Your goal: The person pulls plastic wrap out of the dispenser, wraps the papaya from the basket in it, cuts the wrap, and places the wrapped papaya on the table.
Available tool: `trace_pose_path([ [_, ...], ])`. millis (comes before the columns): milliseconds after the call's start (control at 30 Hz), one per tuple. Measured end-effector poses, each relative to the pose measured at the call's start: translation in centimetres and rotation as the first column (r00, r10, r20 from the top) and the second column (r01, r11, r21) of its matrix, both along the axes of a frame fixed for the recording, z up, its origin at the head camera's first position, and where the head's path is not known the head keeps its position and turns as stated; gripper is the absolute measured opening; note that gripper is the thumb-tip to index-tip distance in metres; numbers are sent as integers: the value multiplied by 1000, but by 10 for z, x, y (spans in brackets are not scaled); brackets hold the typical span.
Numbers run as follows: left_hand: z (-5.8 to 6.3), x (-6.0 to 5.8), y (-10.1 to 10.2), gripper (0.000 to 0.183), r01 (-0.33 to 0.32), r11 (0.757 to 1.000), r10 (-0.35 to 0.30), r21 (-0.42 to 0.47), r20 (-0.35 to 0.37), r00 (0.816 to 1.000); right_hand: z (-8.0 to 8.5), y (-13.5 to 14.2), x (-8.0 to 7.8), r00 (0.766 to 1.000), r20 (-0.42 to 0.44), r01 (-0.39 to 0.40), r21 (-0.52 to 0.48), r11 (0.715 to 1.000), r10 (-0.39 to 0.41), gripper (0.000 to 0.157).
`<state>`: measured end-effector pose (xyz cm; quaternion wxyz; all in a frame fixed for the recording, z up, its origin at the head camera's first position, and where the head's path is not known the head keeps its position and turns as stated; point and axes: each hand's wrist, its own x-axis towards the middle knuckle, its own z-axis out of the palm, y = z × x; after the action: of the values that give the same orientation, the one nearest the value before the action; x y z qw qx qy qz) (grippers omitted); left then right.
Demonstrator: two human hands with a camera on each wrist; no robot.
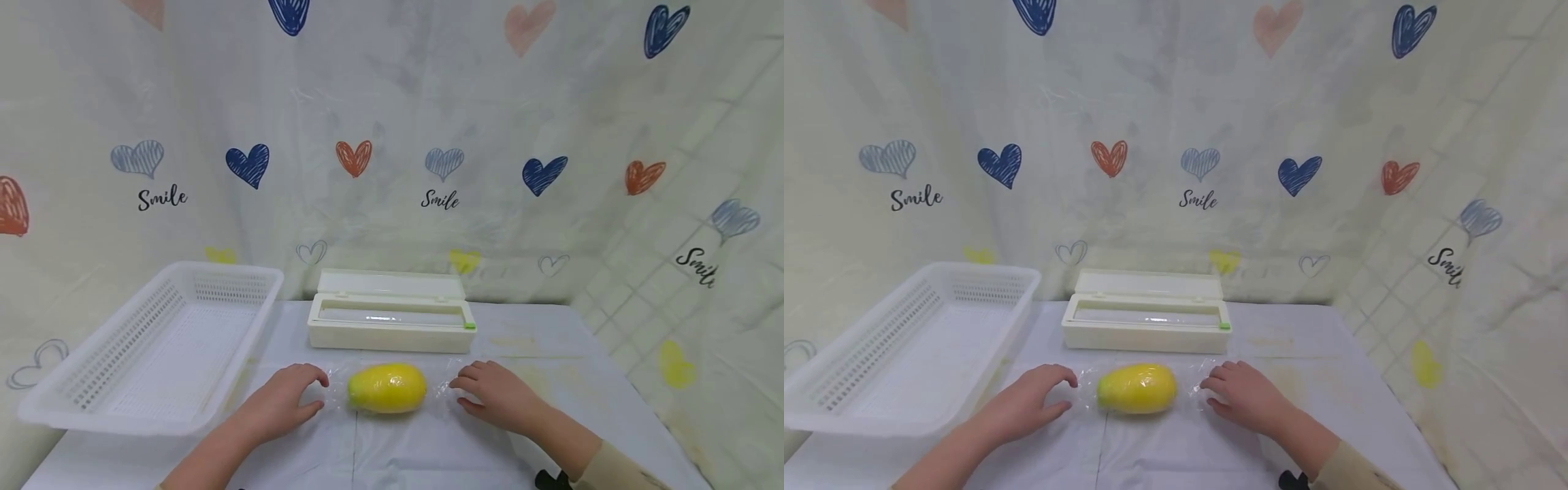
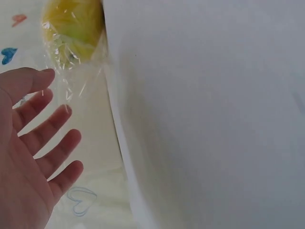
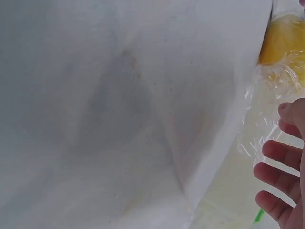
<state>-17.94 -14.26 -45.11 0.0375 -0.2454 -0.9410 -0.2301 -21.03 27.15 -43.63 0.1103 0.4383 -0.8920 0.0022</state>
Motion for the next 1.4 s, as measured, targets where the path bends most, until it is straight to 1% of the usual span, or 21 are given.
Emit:
trace_pose_path([
  [167,4,5,-6,27,23,1000,-22,18,-6,1000,5,10,6,998,4,59,-52,997,-59,33],
  [300,10,4,-8,30,0,998,-1,61,13,1000,11,14,8,992,1,126,-99,987,-127,39],
  [400,15,-1,-4,32,-35,995,32,92,43,999,18,12,8,987,-8,161,-117,980,-163,45],
  [500,19,-8,2,35,-73,991,63,111,90,994,25,8,9,982,-46,177,-145,974,-185,50],
  [567,21,-13,8,37,-95,990,81,100,127,988,29,5,10,978,-77,179,-172,969,-195,51],
  [633,23,-18,13,40,-100,991,85,85,170,982,31,1,11,975,-94,179,-197,964,-201,50],
  [733,26,-27,22,44,-77,994,60,73,223,973,30,-8,11,979,-92,161,-194,968,-182,50],
  [867,31,-39,34,51,-12,996,-12,84,283,959,23,-22,12,989,-61,129,-129,983,-138,53],
  [967,35,-48,43,55,31,996,-56,78,336,940,17,-33,13,992,-40,118,-85,989,-121,59],
  [1100,36,-58,54,57,90,995,-103,50,393,914,11,-47,11,993,-14,116,-41,992,-117,71],
  [1267,35,-68,62,54,152,988,-143,14,428,893,6,-59,8,992,26,125,16,992,-125,78],
  [1400,35,-70,68,44,152,988,-138,5,457,879,2,-62,6,990,19,138,35,990,-139,76],
])
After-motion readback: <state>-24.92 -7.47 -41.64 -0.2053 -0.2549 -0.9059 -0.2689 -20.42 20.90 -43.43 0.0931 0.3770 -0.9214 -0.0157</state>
